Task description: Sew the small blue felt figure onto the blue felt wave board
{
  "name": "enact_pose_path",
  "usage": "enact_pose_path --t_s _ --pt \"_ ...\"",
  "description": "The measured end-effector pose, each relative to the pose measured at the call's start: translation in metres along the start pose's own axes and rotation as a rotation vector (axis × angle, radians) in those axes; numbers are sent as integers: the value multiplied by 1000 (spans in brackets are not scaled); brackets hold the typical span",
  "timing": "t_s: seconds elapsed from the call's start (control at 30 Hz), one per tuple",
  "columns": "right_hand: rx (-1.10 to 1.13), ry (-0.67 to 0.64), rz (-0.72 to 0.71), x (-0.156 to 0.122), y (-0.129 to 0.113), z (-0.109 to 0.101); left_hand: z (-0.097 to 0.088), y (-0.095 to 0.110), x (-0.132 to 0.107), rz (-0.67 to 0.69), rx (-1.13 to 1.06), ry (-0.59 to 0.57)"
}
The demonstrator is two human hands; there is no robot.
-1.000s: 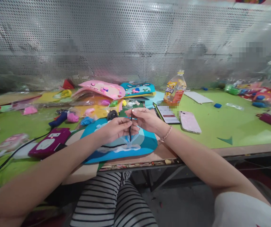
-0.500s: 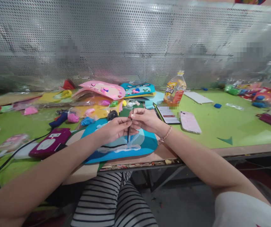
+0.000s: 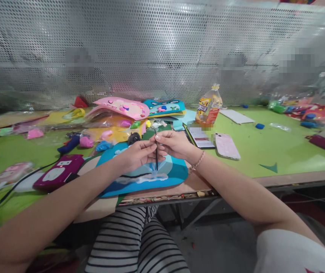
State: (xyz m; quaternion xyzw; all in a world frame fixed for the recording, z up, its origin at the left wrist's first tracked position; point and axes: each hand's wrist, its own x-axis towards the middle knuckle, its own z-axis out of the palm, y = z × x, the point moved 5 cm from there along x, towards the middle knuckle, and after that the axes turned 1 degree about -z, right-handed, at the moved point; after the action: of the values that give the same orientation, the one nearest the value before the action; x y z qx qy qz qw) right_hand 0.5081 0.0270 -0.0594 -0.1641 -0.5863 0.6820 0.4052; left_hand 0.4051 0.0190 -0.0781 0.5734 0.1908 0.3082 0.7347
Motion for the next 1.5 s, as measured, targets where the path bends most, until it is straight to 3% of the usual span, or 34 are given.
enact_pose_path --t_s 0.2,0.9,1.5 --pt "8 17 -62 2 -2 0 2 2 0 -9 -28 -18" --pt "131 -34 -5 -2 -5 8 3 5 -1 17 -110 52" --pt "47 97 -17 -1 -6 2 2 5 -1 10 7 22"
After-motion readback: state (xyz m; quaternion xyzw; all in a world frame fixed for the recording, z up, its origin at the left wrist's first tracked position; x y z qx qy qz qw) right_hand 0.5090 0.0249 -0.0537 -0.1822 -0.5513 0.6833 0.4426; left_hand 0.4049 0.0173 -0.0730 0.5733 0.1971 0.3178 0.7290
